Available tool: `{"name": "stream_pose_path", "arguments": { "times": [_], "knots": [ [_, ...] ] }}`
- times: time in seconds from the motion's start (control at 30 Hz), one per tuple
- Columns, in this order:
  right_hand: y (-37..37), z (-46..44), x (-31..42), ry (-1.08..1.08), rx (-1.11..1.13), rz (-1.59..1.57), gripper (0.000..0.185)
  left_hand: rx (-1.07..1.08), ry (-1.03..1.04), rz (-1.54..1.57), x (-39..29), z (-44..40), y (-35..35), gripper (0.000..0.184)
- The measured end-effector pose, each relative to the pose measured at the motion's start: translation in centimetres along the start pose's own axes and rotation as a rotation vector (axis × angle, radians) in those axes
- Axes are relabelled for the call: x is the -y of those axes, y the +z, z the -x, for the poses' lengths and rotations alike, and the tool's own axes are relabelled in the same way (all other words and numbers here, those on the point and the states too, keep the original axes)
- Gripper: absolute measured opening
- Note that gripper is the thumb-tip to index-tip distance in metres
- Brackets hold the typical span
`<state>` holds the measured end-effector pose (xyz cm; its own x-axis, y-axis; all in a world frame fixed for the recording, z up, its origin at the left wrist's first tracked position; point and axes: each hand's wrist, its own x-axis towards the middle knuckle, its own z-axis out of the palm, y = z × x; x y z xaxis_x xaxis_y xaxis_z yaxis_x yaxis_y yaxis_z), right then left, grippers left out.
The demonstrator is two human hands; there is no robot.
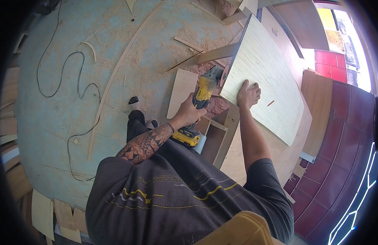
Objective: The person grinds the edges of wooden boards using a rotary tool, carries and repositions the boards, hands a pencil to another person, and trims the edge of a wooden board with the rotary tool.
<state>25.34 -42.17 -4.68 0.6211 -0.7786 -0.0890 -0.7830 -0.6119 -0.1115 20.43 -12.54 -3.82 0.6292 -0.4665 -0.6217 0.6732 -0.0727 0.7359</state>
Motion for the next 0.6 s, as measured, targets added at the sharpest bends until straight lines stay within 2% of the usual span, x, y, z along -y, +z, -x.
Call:
{"name": "stream_pose_path", "arguments": {
  "times": [0.6],
  "knots": [
    [0.1,0.2,-0.1,-0.015,-0.008,-0.011,0.083,-0.019,0.041,0.003,1.1,-0.6,0.2,0.06]
  ]
}}
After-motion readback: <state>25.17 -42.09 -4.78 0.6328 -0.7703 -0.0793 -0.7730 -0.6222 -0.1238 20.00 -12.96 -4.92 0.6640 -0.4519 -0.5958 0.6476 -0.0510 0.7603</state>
